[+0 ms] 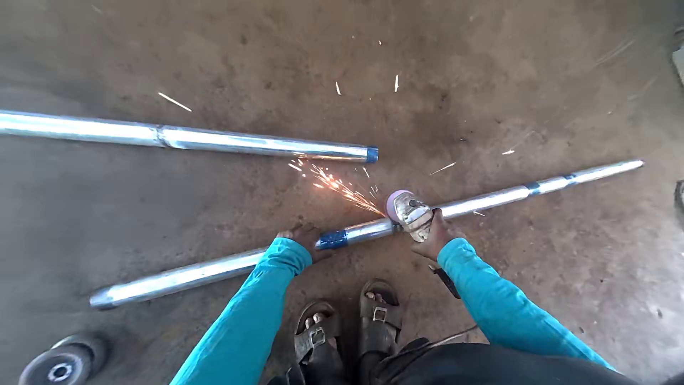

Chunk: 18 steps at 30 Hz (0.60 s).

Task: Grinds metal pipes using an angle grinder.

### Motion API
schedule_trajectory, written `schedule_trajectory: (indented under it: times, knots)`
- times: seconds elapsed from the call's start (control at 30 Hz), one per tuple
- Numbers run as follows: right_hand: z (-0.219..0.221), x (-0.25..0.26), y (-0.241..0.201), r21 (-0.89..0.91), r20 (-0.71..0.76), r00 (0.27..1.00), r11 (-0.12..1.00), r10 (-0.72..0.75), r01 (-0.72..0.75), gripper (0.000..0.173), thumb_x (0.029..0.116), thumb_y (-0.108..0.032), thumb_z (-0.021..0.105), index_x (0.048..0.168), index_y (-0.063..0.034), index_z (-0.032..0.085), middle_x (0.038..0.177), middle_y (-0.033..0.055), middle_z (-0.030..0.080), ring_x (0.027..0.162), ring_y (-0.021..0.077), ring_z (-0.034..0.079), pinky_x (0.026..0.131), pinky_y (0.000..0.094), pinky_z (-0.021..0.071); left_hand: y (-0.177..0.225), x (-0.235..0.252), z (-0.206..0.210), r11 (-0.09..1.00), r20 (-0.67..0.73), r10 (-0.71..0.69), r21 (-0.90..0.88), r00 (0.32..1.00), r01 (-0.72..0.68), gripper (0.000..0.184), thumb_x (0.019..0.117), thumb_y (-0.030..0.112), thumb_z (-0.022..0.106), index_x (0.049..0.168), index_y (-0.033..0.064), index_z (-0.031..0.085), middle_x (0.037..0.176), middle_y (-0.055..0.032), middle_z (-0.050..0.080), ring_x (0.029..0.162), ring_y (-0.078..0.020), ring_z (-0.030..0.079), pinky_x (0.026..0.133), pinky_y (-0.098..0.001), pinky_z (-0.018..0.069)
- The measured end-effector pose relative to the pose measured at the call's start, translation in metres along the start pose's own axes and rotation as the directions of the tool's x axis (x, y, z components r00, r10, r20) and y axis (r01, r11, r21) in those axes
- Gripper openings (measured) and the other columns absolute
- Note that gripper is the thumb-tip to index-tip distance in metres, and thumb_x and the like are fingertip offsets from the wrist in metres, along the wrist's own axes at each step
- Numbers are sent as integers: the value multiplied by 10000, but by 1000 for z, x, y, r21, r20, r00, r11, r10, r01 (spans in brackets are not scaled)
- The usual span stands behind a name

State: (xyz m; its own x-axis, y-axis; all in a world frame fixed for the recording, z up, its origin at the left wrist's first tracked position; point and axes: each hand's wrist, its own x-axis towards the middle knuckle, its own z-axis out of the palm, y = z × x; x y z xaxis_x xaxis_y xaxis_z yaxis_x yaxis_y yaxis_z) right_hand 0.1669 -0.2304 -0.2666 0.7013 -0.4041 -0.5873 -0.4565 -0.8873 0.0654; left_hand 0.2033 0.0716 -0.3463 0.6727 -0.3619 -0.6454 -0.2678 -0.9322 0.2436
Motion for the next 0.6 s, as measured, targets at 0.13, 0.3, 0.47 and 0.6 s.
schedule_trajectory:
  times: [0.13,0.3,0.47,0.6]
  knots:
    - [-5,4,-3,2,6,999,999,38,-38,1145,715,-449,916,1576,-45,279,1214,256,695,1145,435,688,954,617,539,-3,0,7,1000,-39,17,14,999,-16,715,909,658,666,1301,60,664,1373,-152,632,1314,-365,580,1002,-580,515]
    - [-8,6,-5,-17,32,999,1000,-3,4,1168,688,-458,927,1565,-33,284,1196,257,696,1129,435,691,936,623,544,-3,2,9,1000,-52,18,16,998,-17,709,903,655,676,1282,56,667,1347,-160,640,1303,-370,582,1009,-575,510]
    - [-11,7,-10,-24,17,1000,999,25,-24,1120,710,-463,918,1551,-32,316,1195,254,700,1138,432,691,942,620,543,-4,0,13,1000,-67,23,-11,997,-23,685,901,642,688,1281,72,666,1339,-163,638,1296,-388,581,982,-600,518]
    - [-15,8,-7,-46,25,1000,999,15,-13,1134,689,-460,930,1543,-26,322,1178,259,699,1127,436,692,928,617,547,-2,-3,18,1000,-129,24,0,991,-24,678,885,641,706,1225,55,689,1322,-157,653,1271,-397,597,933,-610,531]
